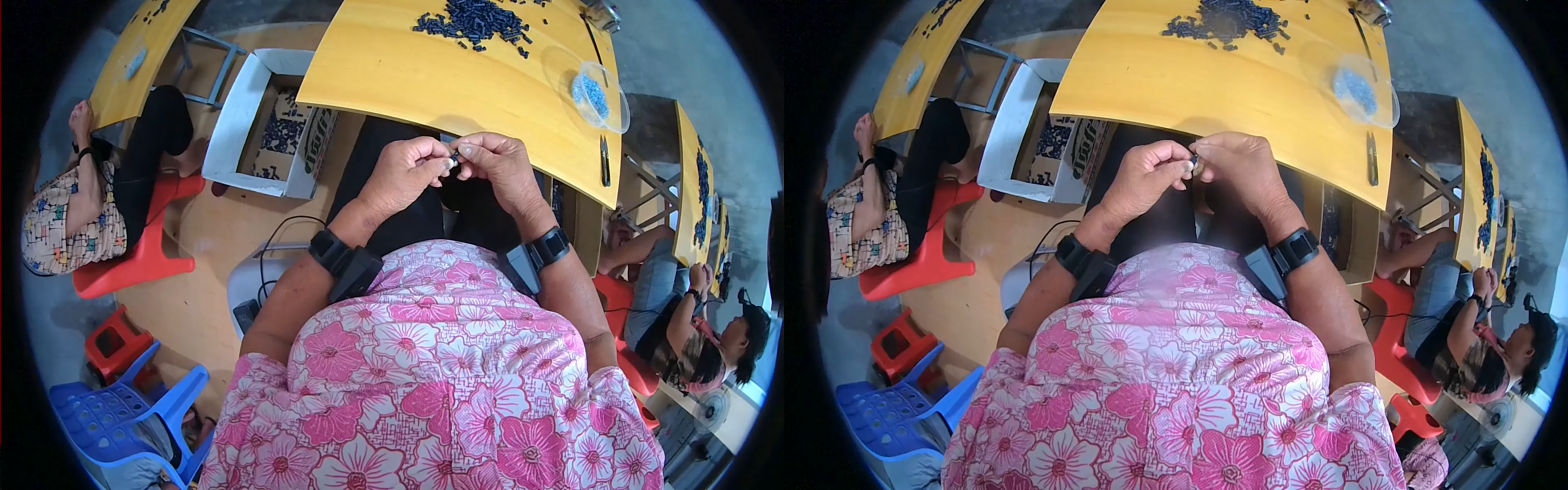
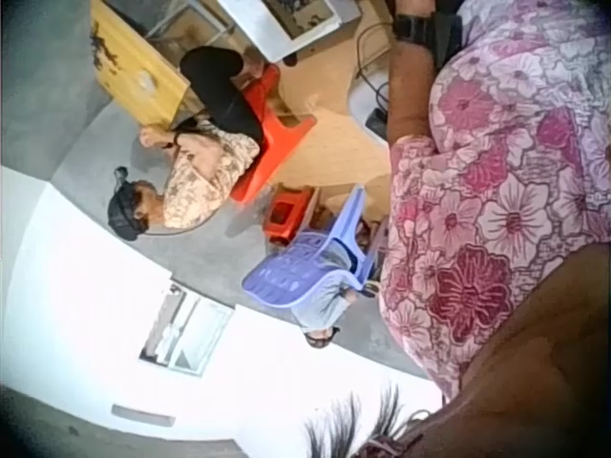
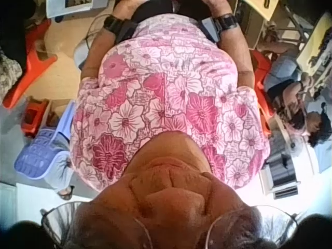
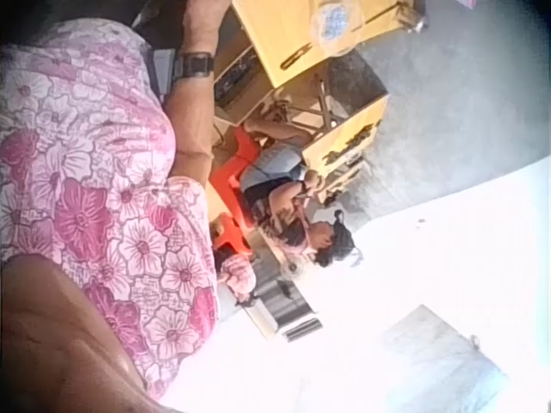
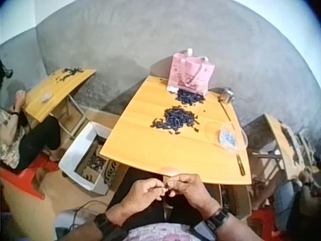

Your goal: Manual assembly of small blue and silver plastic or electronic components.

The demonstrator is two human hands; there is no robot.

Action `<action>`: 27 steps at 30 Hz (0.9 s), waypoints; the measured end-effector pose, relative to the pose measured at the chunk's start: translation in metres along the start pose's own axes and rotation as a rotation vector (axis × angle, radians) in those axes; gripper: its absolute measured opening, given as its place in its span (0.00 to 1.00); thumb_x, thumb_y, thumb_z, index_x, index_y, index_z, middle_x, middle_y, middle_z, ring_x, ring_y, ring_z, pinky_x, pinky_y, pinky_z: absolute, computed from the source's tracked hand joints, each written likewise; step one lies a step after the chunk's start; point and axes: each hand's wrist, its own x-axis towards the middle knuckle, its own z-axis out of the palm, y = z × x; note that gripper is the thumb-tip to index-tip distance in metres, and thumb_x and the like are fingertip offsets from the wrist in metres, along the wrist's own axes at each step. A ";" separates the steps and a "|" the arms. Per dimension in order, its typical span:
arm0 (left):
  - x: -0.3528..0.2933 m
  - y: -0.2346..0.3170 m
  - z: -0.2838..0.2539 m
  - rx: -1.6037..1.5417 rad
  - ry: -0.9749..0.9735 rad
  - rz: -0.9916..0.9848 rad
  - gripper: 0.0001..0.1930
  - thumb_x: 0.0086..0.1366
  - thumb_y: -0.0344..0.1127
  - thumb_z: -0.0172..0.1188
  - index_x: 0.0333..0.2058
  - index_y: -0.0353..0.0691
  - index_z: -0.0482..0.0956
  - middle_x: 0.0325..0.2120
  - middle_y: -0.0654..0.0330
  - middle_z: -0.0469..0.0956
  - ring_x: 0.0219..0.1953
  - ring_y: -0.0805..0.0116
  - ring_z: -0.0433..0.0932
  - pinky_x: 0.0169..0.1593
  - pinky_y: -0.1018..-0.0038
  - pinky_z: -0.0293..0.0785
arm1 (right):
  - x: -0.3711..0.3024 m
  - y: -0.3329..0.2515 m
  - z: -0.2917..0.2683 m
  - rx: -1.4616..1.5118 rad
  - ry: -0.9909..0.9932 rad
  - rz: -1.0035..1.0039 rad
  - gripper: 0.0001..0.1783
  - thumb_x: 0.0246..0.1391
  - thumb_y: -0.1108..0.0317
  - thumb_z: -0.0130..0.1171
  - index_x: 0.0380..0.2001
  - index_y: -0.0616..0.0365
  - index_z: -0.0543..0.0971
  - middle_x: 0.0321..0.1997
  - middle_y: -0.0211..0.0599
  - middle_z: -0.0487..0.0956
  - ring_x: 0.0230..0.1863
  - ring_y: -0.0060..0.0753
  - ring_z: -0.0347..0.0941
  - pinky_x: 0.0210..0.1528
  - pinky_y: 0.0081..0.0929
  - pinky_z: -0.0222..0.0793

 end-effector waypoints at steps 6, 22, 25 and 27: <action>-0.001 -0.002 0.000 -0.025 -0.018 -0.009 0.06 0.65 0.28 0.56 0.36 0.31 0.78 0.29 0.63 0.78 0.30 0.79 0.76 0.35 0.81 0.75 | 0.001 0.004 -0.005 0.077 -0.023 0.109 0.10 0.55 0.70 0.60 0.36 0.67 0.81 0.28 0.36 0.80 0.27 0.21 0.75 0.34 0.18 0.74; -0.006 -0.012 0.004 -0.006 0.043 0.098 0.04 0.64 0.26 0.56 0.35 0.31 0.77 0.28 0.63 0.78 0.31 0.79 0.76 0.36 0.81 0.76 | 0.000 0.021 -0.002 0.313 -0.094 0.169 0.12 0.57 0.71 0.57 0.41 0.67 0.75 0.37 0.42 0.77 0.34 0.33 0.78 0.41 0.29 0.79; -0.004 -0.012 0.003 -0.014 0.055 0.081 0.04 0.65 0.25 0.56 0.35 0.31 0.77 0.29 0.63 0.78 0.31 0.79 0.76 0.36 0.81 0.76 | 0.001 0.017 0.003 0.353 -0.112 0.160 0.13 0.58 0.69 0.56 0.43 0.66 0.74 0.36 0.40 0.77 0.34 0.33 0.78 0.41 0.28 0.78; -0.003 -0.011 0.004 -0.035 0.062 0.056 0.04 0.65 0.25 0.55 0.36 0.31 0.77 0.29 0.62 0.78 0.32 0.79 0.76 0.37 0.80 0.76 | -0.002 0.015 0.006 0.368 -0.128 0.147 0.13 0.59 0.68 0.55 0.43 0.65 0.73 0.36 0.39 0.77 0.34 0.34 0.78 0.40 0.27 0.78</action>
